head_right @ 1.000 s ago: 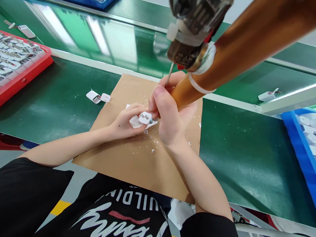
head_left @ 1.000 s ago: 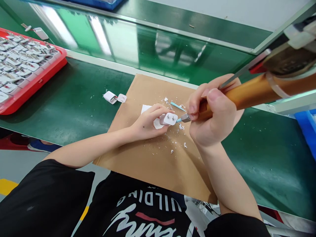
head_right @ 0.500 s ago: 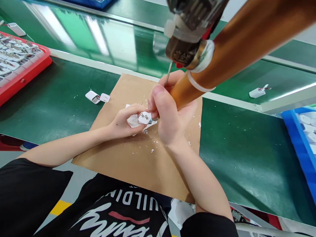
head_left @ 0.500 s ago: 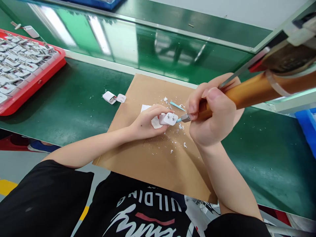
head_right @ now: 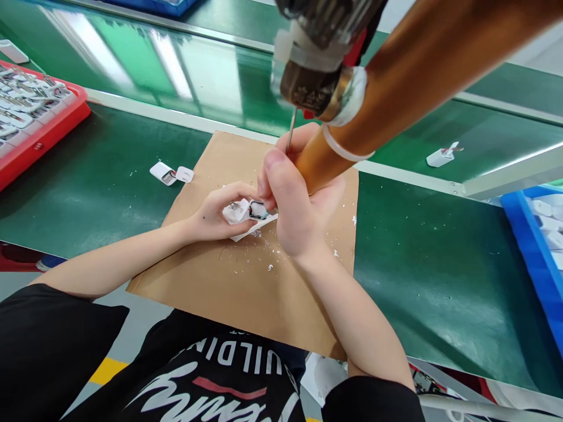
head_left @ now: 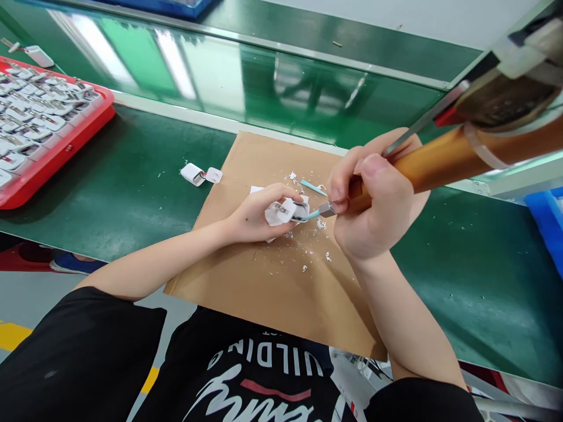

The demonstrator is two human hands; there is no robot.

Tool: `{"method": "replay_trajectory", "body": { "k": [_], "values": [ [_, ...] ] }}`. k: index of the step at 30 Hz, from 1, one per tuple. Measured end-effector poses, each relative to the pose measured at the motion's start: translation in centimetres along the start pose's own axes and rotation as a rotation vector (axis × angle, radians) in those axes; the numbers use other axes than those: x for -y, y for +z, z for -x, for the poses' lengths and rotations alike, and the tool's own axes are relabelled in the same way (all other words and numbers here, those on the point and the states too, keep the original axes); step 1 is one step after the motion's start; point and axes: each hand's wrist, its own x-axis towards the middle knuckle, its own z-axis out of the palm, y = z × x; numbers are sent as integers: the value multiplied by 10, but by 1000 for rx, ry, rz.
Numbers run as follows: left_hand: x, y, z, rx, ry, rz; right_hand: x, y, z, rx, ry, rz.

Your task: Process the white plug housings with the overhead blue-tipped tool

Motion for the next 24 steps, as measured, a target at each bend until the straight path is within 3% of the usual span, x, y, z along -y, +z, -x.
{"method": "replay_trajectory", "body": {
  "k": [24],
  "values": [
    [3,2,1,22,14,-3,-3,1,-1,-13,-5,1]
  ]
}}
